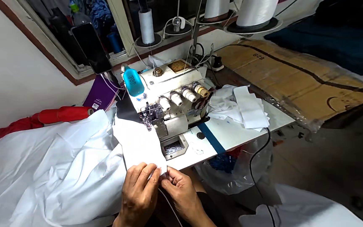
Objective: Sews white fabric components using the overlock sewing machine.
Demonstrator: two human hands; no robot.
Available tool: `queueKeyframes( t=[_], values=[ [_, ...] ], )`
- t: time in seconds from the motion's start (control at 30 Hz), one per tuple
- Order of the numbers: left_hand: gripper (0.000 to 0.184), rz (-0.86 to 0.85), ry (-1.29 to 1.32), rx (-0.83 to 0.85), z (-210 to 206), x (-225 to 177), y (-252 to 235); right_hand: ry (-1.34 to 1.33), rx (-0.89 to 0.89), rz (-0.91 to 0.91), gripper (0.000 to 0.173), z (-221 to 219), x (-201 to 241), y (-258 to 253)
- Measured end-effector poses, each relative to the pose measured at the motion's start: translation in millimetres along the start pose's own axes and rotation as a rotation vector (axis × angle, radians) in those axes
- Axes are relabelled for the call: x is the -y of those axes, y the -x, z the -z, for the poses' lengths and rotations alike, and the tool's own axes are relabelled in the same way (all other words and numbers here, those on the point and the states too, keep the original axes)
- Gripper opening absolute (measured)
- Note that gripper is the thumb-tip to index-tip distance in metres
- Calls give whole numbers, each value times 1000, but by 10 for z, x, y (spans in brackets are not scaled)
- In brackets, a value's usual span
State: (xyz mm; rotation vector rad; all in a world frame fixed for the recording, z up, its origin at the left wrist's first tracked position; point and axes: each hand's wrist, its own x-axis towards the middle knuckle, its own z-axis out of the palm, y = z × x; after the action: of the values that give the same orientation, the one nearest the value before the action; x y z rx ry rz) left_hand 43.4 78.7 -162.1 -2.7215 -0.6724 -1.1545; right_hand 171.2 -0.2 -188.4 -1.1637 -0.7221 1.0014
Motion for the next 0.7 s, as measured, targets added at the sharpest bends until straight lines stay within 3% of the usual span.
queueKeyframes(
  t=[0.37, 0.43, 0.57, 0.7],
  values=[
    [16, -178, 31, -12, 186, 98, 68, -362, 35, -152, 26, -5, 326, 57],
    [16, -173, 59, 5, 213, 68, 58, -397, 35, -204, 16, -26, 363, 35],
    [24, 89, 273, 105, 347, -6, -159, -427, -26, -267, 5, -69, 370, 11],
    [44, 262, -83, 155, 75, 43, -363, -443, -43, -282, 7, -90, 359, -40]
  ],
)
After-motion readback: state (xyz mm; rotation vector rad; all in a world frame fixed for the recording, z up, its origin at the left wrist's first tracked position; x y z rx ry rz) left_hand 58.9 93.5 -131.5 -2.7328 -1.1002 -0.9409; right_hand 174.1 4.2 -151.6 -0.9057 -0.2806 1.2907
